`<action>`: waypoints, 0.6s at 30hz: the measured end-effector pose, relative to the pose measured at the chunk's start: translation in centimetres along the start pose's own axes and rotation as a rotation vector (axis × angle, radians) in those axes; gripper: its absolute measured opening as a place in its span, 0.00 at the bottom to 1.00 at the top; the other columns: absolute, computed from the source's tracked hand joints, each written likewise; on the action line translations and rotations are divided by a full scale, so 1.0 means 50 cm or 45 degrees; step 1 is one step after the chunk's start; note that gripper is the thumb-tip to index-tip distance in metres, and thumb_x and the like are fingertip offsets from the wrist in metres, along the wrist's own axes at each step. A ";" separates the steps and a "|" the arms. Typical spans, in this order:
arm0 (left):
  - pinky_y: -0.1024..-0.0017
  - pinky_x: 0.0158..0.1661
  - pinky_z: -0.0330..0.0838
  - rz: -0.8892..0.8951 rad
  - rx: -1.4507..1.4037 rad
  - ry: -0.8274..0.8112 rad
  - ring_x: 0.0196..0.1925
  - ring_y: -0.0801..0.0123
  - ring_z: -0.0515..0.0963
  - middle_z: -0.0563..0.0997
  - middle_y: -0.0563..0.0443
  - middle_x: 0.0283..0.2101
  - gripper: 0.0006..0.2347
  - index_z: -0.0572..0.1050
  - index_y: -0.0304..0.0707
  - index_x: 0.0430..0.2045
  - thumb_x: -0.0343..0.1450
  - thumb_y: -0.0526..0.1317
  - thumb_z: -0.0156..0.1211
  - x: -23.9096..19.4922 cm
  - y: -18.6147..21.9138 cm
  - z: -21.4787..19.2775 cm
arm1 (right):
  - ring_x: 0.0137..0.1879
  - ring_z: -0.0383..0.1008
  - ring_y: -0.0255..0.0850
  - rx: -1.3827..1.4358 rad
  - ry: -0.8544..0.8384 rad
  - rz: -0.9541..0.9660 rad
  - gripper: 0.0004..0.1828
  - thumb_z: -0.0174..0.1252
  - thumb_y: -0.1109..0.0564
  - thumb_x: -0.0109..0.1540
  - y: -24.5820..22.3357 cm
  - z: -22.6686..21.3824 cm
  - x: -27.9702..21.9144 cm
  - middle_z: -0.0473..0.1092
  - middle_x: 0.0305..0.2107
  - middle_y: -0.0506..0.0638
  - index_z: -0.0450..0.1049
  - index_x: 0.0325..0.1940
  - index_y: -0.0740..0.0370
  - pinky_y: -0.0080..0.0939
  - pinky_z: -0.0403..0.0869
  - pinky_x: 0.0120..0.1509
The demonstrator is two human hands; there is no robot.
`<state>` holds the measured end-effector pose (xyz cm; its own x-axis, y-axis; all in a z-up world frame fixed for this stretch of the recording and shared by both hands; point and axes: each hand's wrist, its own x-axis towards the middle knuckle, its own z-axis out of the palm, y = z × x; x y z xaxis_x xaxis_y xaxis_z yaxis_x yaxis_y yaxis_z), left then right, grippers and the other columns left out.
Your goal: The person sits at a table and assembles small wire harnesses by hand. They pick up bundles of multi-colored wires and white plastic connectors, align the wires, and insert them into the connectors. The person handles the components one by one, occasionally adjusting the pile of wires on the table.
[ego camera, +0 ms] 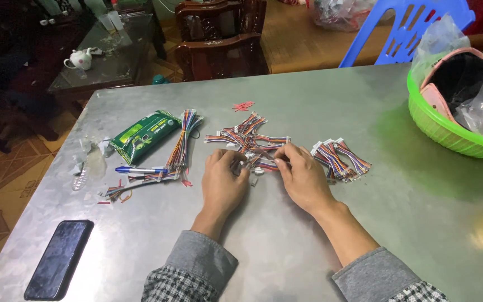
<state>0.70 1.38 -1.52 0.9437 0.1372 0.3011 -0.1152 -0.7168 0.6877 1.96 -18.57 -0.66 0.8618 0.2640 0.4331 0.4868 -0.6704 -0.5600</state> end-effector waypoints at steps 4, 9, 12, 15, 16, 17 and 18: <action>0.56 0.51 0.73 0.007 0.052 -0.027 0.53 0.52 0.75 0.77 0.50 0.44 0.07 0.83 0.52 0.35 0.66 0.42 0.63 -0.001 0.011 -0.008 | 0.49 0.79 0.53 0.012 0.067 0.030 0.06 0.56 0.58 0.66 -0.014 -0.005 0.000 0.78 0.37 0.55 0.73 0.47 0.54 0.52 0.76 0.53; 0.54 0.52 0.73 0.088 0.048 -0.035 0.54 0.49 0.75 0.77 0.47 0.46 0.09 0.84 0.55 0.39 0.67 0.40 0.62 0.000 0.017 -0.013 | 0.50 0.79 0.55 0.116 0.135 0.051 0.12 0.56 0.65 0.63 -0.009 -0.003 0.006 0.77 0.40 0.57 0.73 0.50 0.57 0.53 0.77 0.53; 0.52 0.53 0.72 0.092 0.034 0.021 0.55 0.46 0.75 0.76 0.45 0.48 0.09 0.82 0.52 0.39 0.67 0.38 0.62 -0.002 0.008 -0.012 | 0.49 0.79 0.56 0.177 0.231 0.042 0.13 0.57 0.67 0.62 -0.010 -0.004 0.007 0.76 0.38 0.58 0.73 0.51 0.59 0.51 0.77 0.51; 0.55 0.53 0.69 0.109 0.088 0.037 0.53 0.51 0.74 0.75 0.49 0.45 0.06 0.82 0.53 0.33 0.65 0.38 0.63 -0.002 0.003 -0.012 | 0.48 0.78 0.55 0.160 0.277 0.056 0.13 0.59 0.66 0.62 -0.015 -0.010 0.005 0.75 0.38 0.57 0.73 0.50 0.59 0.51 0.77 0.50; 0.60 0.53 0.67 0.125 0.155 0.011 0.50 0.56 0.73 0.75 0.53 0.41 0.04 0.83 0.55 0.28 0.65 0.39 0.63 -0.002 0.001 -0.013 | 0.48 0.78 0.55 0.126 0.277 0.060 0.11 0.60 0.64 0.62 -0.018 -0.011 0.005 0.75 0.38 0.55 0.74 0.49 0.58 0.51 0.77 0.50; 0.60 0.53 0.67 0.126 0.156 0.012 0.50 0.56 0.73 0.75 0.53 0.41 0.04 0.83 0.55 0.28 0.65 0.39 0.63 -0.003 0.000 -0.011 | 0.48 0.78 0.55 0.128 0.278 0.059 0.11 0.60 0.64 0.62 -0.007 -0.006 0.004 0.75 0.38 0.55 0.74 0.49 0.58 0.51 0.77 0.50; 0.60 0.52 0.66 0.130 0.190 -0.005 0.49 0.57 0.73 0.74 0.54 0.40 0.04 0.83 0.56 0.27 0.65 0.40 0.63 -0.004 0.000 -0.009 | 0.47 0.77 0.50 -0.014 0.235 0.030 0.10 0.63 0.62 0.60 0.005 -0.001 0.004 0.75 0.35 0.50 0.77 0.44 0.54 0.48 0.76 0.51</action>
<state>0.38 1.66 -1.25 0.9308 0.0559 0.3613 -0.1633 -0.8206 0.5477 2.26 -18.74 -0.69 0.8316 0.1171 0.5428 0.4644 -0.6825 -0.5644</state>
